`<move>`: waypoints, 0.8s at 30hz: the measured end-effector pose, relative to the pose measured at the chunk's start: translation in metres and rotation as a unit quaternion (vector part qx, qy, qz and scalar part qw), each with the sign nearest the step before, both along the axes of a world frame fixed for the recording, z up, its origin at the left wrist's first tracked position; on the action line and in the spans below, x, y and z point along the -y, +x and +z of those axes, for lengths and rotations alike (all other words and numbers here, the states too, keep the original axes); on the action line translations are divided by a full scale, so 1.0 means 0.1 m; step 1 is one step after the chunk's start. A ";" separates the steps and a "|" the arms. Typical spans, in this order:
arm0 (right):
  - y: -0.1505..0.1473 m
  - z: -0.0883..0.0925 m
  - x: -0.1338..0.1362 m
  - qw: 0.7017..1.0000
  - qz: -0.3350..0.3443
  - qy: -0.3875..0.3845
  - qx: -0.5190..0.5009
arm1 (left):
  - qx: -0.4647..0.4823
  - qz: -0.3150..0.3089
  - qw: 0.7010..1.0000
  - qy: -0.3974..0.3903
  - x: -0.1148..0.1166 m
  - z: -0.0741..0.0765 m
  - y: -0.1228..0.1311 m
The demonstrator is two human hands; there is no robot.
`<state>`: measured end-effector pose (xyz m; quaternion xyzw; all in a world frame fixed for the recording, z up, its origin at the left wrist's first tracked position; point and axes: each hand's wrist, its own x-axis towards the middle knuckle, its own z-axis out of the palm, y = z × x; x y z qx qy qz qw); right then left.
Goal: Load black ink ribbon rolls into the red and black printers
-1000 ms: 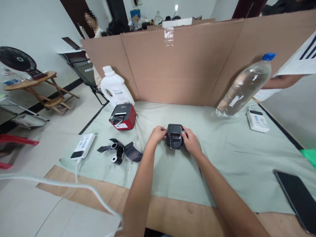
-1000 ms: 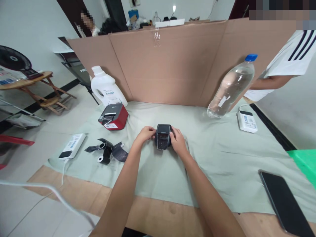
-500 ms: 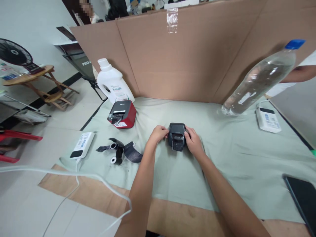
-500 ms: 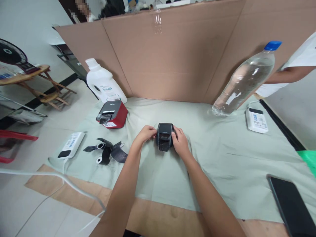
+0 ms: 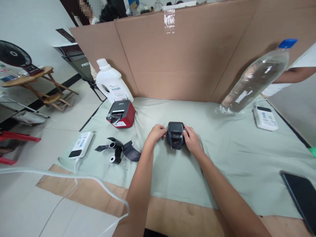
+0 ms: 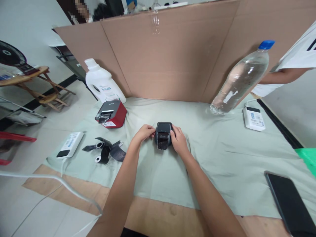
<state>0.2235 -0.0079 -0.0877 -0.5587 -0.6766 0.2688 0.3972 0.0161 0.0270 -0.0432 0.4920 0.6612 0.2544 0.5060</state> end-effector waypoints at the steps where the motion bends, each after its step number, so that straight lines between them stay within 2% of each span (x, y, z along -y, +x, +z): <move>1: 0.00 0.00 0.00 1.000 -0.001 0.000 0.001 | 0.001 0.001 1.000 -0.001 0.00 0.01 0.00; 16: 0.01 -0.07 0.00 1.000 0.003 0.009 -0.009 | 0.036 0.004 0.999 -0.019 0.02 0.03 -0.03; 24: 0.01 -0.09 0.00 1.000 0.007 0.019 -0.017 | 0.027 -0.008 1.000 0.000 -0.01 -0.04 -0.08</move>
